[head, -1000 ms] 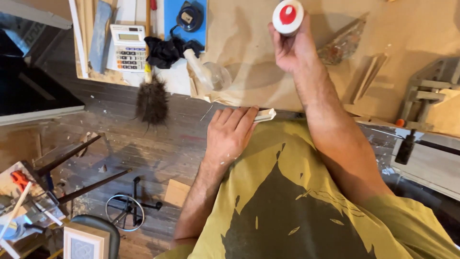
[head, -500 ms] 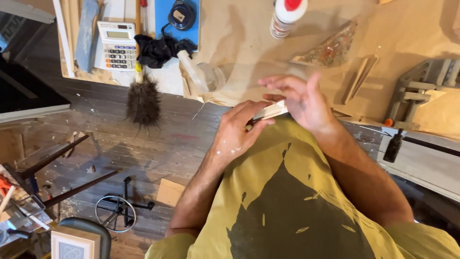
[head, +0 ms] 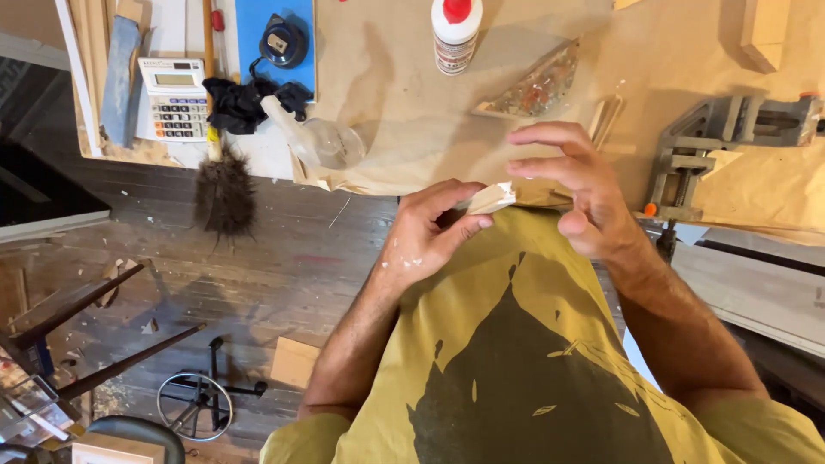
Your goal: Assembling a wooden frame by applying glue to wooden strips, positioning them in a corner clamp, and securing the joints.
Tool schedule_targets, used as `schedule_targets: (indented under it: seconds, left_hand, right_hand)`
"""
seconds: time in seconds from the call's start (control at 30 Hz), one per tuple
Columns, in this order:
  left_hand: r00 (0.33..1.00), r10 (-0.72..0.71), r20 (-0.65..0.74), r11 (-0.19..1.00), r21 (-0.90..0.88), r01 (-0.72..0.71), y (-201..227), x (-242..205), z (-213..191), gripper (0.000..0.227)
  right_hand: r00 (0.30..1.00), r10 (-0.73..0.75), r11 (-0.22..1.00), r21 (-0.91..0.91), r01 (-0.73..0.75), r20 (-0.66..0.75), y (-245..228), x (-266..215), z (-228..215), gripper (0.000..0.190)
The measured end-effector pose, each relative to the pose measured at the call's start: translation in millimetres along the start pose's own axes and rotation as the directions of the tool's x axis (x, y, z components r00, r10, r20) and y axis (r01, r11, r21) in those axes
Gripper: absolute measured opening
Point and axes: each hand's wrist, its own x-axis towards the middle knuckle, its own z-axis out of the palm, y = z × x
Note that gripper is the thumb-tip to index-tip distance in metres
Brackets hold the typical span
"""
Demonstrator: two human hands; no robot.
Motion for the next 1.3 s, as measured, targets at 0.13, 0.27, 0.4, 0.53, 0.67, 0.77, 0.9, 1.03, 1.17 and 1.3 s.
schedule_targets:
  seconds: [0.13, 0.27, 0.4, 0.53, 0.67, 0.77, 0.9, 1.03, 1.17, 1.3]
  left_hand:
    - [1.0, 0.017, 0.006, 1.0, -0.017, -0.017, 5, 3, 9, 0.029]
    - [1.0, 0.013, 0.007, 1.0, -0.028, -0.013, 11, 3, 14, 0.029]
    - [1.0, 0.021, -0.006, 0.999, -0.035, -0.021, 9, 3, 19, 0.03]
    - [1.0, 0.011, 0.0, 0.999, -0.052, -0.011, 10, 3, 18, 0.027]
    - [1.0, 0.013, 0.009, 0.998, -0.058, -0.012, 11, 5, 17, 0.027]
    - [1.0, 0.015, 0.015, 0.998, -0.057, -0.014, 10, 5, 16, 0.027]
    - [1.0, 0.005, 0.026, 0.998, -0.059, -0.003, 8, 6, 13, 0.027]
    - [1.0, 0.007, 0.025, 0.999, -0.045, -0.006, 6, 8, 12, 0.029]
    - [0.999, -0.015, 0.035, 0.999, -0.05, 0.017, 6, 5, 10, 0.029]
    - [0.999, -0.015, 0.045, 0.999, -0.046, 0.017, 4, 8, 9, 0.03]
  right_hand:
    - [0.999, -0.045, 0.999, -0.014, 0.045, 0.021, 11, -12, -8, 0.086]
    - [0.997, -0.068, 0.988, 0.136, 0.071, -0.026, 21, -22, -21, 0.091]
    - [0.993, -0.113, 0.983, 0.146, 0.115, -0.022, 12, -7, -10, 0.081]
    - [0.992, -0.118, 0.978, 0.166, 0.122, -0.037, 8, -17, -18, 0.084]
    - [0.991, -0.123, 0.986, 0.107, 0.129, -0.059, 11, -15, -18, 0.085]
    - [0.987, -0.158, 0.986, -0.047, 0.158, -0.014, 1, -9, -23, 0.081]
    - [0.969, -0.233, 0.937, -0.248, 0.247, 0.085, -2, -8, -23, 0.076]
    - [0.969, -0.242, 0.913, -0.325, 0.245, 0.05, 10, -10, -26, 0.076]
    - [0.964, -0.259, 0.896, -0.357, 0.266, 0.068, -7, -3, -16, 0.079]
    - [0.966, -0.257, 0.905, -0.341, 0.254, 0.038, 11, -8, -19, 0.077]
